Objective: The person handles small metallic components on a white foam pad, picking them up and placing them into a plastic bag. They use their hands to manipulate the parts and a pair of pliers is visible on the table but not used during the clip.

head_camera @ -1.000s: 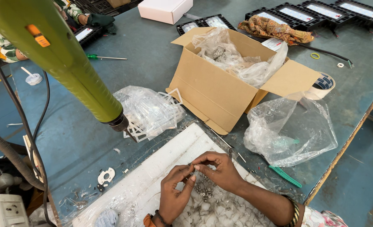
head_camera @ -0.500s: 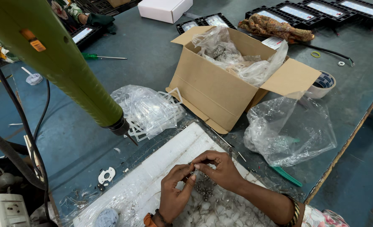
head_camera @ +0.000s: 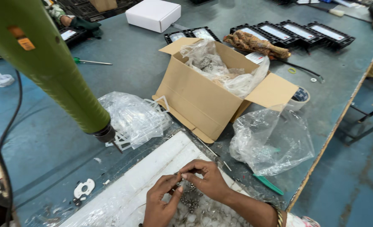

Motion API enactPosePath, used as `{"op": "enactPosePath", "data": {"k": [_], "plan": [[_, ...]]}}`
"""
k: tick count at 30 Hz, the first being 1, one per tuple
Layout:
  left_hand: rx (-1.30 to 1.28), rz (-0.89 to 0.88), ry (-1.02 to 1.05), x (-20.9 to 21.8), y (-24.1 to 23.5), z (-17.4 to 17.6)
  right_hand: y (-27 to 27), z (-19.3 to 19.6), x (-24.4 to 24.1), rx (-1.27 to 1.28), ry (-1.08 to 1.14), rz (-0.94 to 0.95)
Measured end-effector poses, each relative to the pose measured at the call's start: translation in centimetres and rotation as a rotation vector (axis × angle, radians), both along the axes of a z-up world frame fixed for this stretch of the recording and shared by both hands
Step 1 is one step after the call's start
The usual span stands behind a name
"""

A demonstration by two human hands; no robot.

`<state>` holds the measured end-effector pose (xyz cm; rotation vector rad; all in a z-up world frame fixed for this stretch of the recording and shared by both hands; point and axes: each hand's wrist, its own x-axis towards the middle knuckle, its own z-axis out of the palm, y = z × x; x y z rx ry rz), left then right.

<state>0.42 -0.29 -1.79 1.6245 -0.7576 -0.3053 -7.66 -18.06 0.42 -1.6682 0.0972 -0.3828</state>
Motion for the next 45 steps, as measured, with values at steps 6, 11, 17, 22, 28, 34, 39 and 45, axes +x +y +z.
{"op": "enactPosePath", "data": {"k": [6, 11, 17, 22, 28, 34, 39, 45], "plan": [[0.015, -0.025, 0.014, 0.2, 0.0, -0.5, -0.1, 0.2, 0.0, 0.026, 0.001, 0.01], [-0.002, -0.031, -0.024, 0.1, -0.1, -0.2, -0.4, 0.2, -0.1, 0.033, -0.006, 0.024], [0.018, -0.031, -0.013, -0.1, 0.1, 0.6, -0.4, 0.0, 0.0, 0.002, 0.006, 0.015], [-0.057, 0.002, -0.107, -0.5, 0.6, 3.0, -1.1, 1.4, 0.0, -0.186, -0.109, -0.122], [-0.184, 0.127, -0.731, -1.3, 1.3, 5.3, -11.1, 10.4, 2.5, -0.338, -0.506, -0.566], [-0.093, 0.171, -0.722, -0.5, 1.8, 5.9, -16.9, 19.5, 17.1, -0.603, -0.473, -0.428], [-0.092, 0.166, -0.765, -0.2, 1.6, 4.8, -8.8, 14.0, 15.8, -0.926, 0.298, 0.971], [-0.133, 0.106, -0.74, -0.1, 1.3, 4.0, -5.9, 14.5, 0.5, -0.826, 0.587, 1.255]]}}
